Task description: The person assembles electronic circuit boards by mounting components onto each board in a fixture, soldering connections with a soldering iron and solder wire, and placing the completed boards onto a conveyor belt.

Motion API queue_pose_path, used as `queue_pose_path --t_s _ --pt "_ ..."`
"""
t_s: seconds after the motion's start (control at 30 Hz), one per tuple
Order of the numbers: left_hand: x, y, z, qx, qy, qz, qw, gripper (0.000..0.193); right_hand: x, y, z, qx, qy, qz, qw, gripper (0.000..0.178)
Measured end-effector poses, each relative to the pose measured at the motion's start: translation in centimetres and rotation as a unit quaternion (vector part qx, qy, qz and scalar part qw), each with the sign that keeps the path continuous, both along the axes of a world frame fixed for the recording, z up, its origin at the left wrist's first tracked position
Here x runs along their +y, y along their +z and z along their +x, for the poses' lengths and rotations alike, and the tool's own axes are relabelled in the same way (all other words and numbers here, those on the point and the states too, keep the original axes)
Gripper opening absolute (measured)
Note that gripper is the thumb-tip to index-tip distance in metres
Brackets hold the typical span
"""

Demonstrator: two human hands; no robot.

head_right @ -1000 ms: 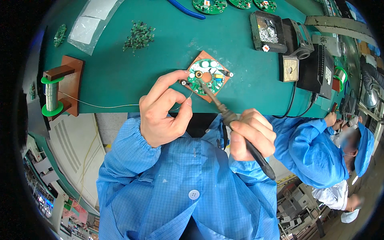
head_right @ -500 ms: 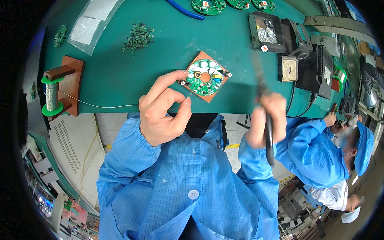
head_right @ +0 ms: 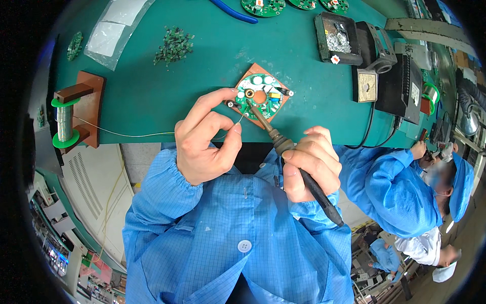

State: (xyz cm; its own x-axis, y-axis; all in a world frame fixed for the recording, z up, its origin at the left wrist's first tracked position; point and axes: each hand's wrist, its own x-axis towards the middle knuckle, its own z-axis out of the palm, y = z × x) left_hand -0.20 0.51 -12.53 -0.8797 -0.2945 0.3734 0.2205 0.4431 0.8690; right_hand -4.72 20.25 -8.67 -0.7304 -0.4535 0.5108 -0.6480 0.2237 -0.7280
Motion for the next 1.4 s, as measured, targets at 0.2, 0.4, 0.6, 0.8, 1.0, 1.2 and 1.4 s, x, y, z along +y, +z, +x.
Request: queue_pose_path --t_s 0.2,0.4,0.6,0.8,1.0,1.2,1.4 --pt "0.0 0.0 -0.1 0.001 -0.002 0.0 1.0 0.017 -0.1 0.3 -0.2 -0.016 0.016 0.025 0.999 0.02" --pt "-0.1 0.0 0.1 0.001 -0.002 -0.001 1.0 0.017 -0.7 0.6 -0.2 0.009 0.021 0.027 0.999 0.019" --pt "-0.1 0.0 0.2 -0.002 0.007 -0.001 1.0 0.017 1.4 -0.6 -1.7 0.104 -0.06 0.012 0.993 0.019" --pt "0.1 0.0 0.0 0.001 -0.001 0.003 1.0 0.018 3.1 -2.8 -4.6 0.095 -0.196 0.212 0.953 0.04" --pt "0.1 -0.1 0.1 -0.006 0.0 0.002 1.0 0.018 1.5 0.4 -0.6 -0.012 0.008 0.007 1.0 0.025" --pt "0.1 -0.3 0.0 0.007 -0.001 0.003 1.0 0.017 0.4 0.1 -0.2 -0.023 0.032 0.013 0.999 0.021" --pt "-0.1 0.0 0.0 0.0 -0.003 -0.002 1.0 0.016 0.0 -0.3 -0.4 -0.028 0.019 -0.039 0.999 0.018"
